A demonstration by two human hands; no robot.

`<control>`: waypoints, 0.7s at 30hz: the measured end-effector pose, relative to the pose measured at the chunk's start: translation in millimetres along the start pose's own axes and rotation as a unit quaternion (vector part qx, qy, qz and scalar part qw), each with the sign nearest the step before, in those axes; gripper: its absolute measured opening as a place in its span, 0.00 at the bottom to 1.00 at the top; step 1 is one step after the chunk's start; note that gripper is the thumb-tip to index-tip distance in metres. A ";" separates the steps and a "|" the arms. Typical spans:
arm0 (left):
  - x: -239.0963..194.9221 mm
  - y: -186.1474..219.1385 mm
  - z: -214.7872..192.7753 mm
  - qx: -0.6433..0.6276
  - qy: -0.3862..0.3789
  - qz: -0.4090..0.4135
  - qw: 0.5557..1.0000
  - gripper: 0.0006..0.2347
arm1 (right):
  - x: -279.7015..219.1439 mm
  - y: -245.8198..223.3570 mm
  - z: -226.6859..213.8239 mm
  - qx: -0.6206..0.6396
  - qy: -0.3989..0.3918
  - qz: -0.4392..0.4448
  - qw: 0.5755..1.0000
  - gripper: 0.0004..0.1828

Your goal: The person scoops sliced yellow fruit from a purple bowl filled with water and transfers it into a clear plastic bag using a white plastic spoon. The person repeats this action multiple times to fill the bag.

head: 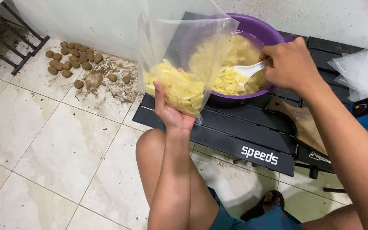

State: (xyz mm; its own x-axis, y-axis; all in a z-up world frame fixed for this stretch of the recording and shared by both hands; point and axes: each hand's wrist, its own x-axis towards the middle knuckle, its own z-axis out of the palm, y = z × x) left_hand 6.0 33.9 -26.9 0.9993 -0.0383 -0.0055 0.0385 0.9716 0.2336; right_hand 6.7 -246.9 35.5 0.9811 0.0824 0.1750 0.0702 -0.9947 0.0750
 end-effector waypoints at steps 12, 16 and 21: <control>-0.1 -3.4 -2.8 -0.005 0.009 -0.002 1.000 0.28 | -24.2 28.5 5.1 0.016 0.121 -0.036 0.992 0.12; -0.6 -2.9 2.0 0.005 0.030 0.009 0.999 0.29 | -30.0 29.7 1.2 -0.019 0.141 -0.048 0.989 0.11; -0.5 -3.6 0.2 -0.003 0.019 0.002 1.000 0.29 | -33.0 29.8 3.0 -0.034 0.161 -0.061 0.984 0.09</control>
State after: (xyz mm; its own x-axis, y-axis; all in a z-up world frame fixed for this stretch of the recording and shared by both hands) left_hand 5.4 30.4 -27.6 0.9988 -0.0258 -0.0410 0.0345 0.9730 0.2282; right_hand -23.0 -279.4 29.1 0.8574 0.2267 0.4621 0.1604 -0.9707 0.1788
